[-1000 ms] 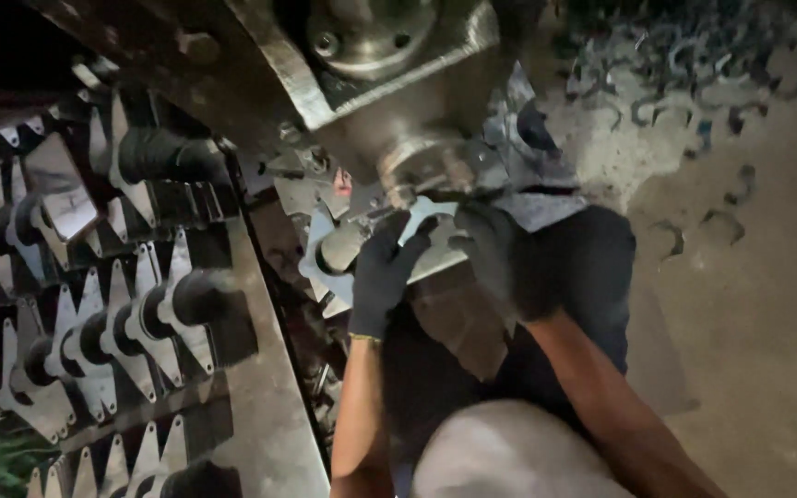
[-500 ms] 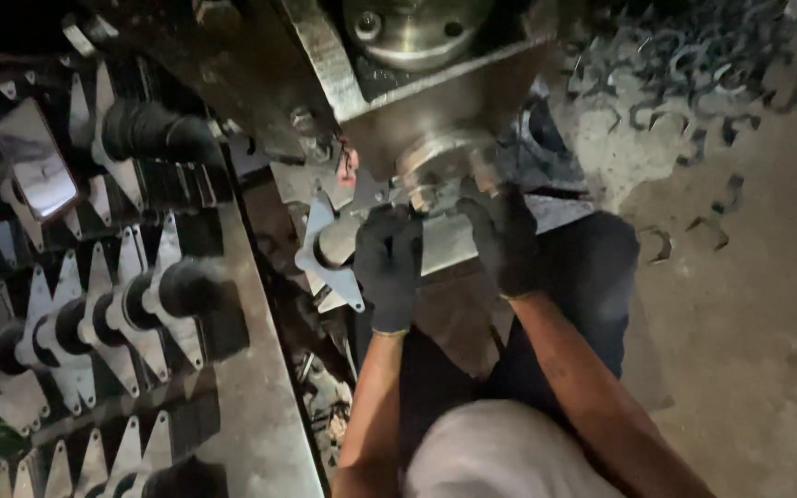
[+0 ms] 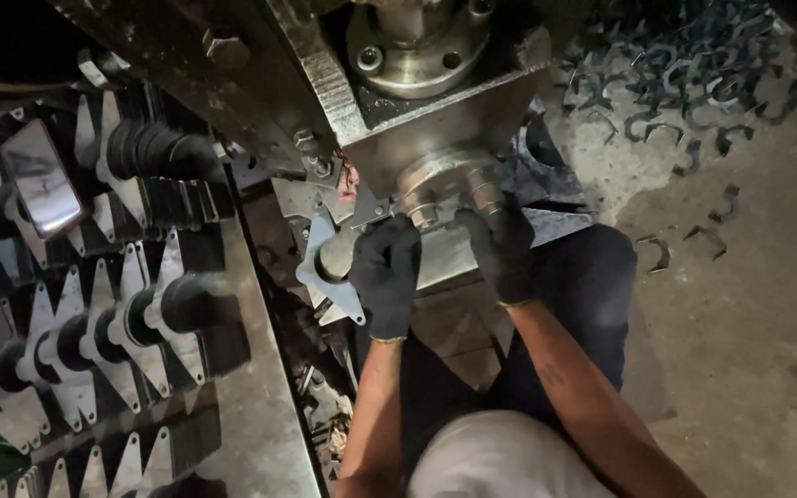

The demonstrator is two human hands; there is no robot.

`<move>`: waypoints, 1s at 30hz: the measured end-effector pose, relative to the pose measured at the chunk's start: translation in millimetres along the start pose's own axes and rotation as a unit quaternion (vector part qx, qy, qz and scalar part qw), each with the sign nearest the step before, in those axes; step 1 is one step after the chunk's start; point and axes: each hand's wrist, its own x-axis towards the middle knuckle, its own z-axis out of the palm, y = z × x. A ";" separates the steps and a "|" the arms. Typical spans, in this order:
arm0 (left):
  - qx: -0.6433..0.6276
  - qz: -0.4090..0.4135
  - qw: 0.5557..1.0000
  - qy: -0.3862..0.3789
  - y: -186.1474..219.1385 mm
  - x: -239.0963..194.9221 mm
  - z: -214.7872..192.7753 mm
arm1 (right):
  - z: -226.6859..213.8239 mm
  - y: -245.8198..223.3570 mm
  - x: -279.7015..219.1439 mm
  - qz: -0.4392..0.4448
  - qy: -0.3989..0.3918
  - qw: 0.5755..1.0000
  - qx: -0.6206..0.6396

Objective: Manually inserting metal pieces into a press machine to shape them.

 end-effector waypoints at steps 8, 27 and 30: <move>0.005 0.006 1.000 -0.001 14.0 3.7 -3.4 | 10.0 10.5 -8.4 0.040 0.026 0.998 0.037; 0.337 -0.248 0.905 -0.075 17.5 39.3 -102.9 | -30.3 2.0 15.6 -0.100 -0.268 0.878 -0.383; 0.371 -0.285 0.882 -0.055 0.8 33.6 -101.0 | -43.4 70.1 -5.1 0.147 -0.130 0.976 -0.098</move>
